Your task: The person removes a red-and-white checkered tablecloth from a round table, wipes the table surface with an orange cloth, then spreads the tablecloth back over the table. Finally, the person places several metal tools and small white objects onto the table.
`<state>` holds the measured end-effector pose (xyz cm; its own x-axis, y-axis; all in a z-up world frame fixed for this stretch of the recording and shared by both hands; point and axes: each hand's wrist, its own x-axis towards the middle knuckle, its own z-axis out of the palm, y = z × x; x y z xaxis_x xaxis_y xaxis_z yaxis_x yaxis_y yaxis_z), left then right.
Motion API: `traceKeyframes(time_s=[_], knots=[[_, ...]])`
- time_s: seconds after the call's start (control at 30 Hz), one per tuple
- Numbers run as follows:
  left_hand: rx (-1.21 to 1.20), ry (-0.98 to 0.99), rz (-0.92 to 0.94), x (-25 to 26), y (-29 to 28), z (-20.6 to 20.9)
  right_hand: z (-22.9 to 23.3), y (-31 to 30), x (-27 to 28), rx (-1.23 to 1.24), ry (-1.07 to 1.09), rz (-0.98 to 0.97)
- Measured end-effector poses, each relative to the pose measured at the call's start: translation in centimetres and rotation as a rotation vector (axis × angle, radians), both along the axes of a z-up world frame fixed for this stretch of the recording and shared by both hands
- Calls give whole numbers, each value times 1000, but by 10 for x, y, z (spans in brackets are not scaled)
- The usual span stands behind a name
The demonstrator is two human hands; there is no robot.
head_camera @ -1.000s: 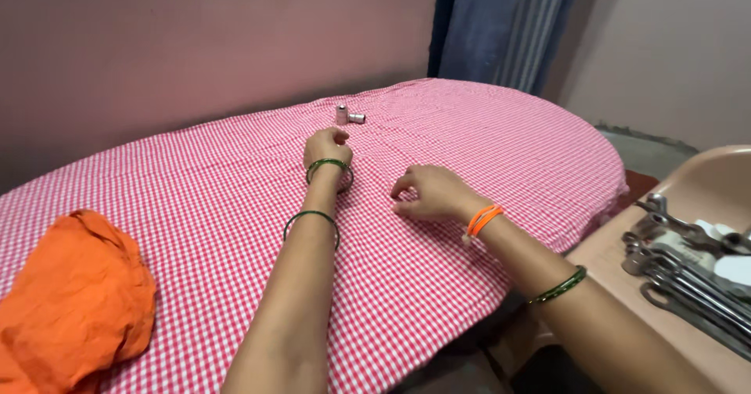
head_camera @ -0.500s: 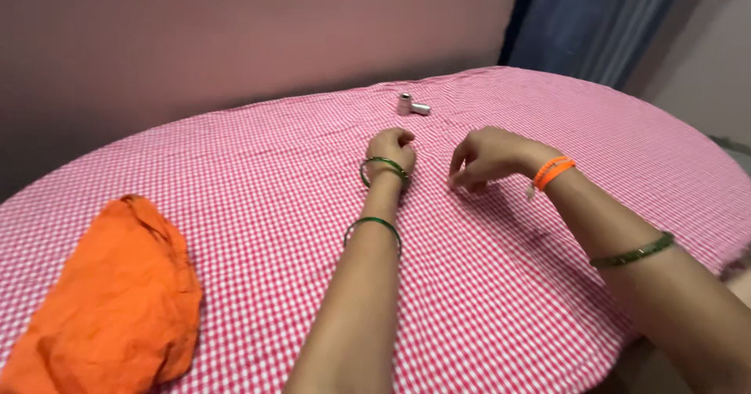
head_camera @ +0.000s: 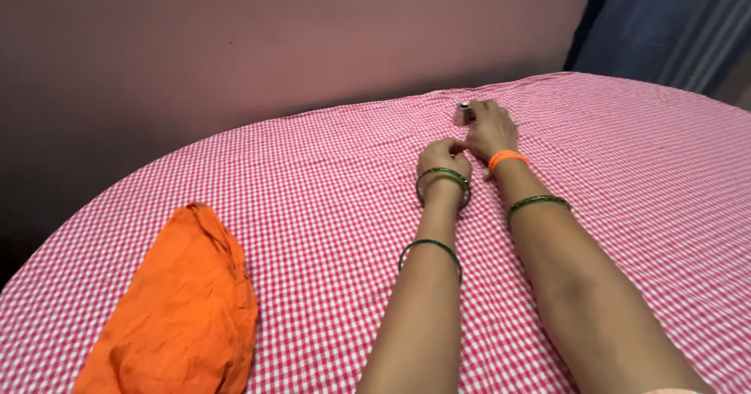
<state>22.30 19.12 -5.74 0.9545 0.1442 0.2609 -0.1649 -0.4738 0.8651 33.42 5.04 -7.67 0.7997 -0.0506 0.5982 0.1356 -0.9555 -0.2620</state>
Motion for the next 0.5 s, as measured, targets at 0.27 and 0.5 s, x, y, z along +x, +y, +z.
traceKeyframes(time_s=[0.27, 0.5], knots=[[-13, 68, -11, -10, 3, 10, 9, -4, -20, 17, -9, -95], [-53, 168, -15, -24, 5, 23, 3, -28, -24, 193, 133, 138]])
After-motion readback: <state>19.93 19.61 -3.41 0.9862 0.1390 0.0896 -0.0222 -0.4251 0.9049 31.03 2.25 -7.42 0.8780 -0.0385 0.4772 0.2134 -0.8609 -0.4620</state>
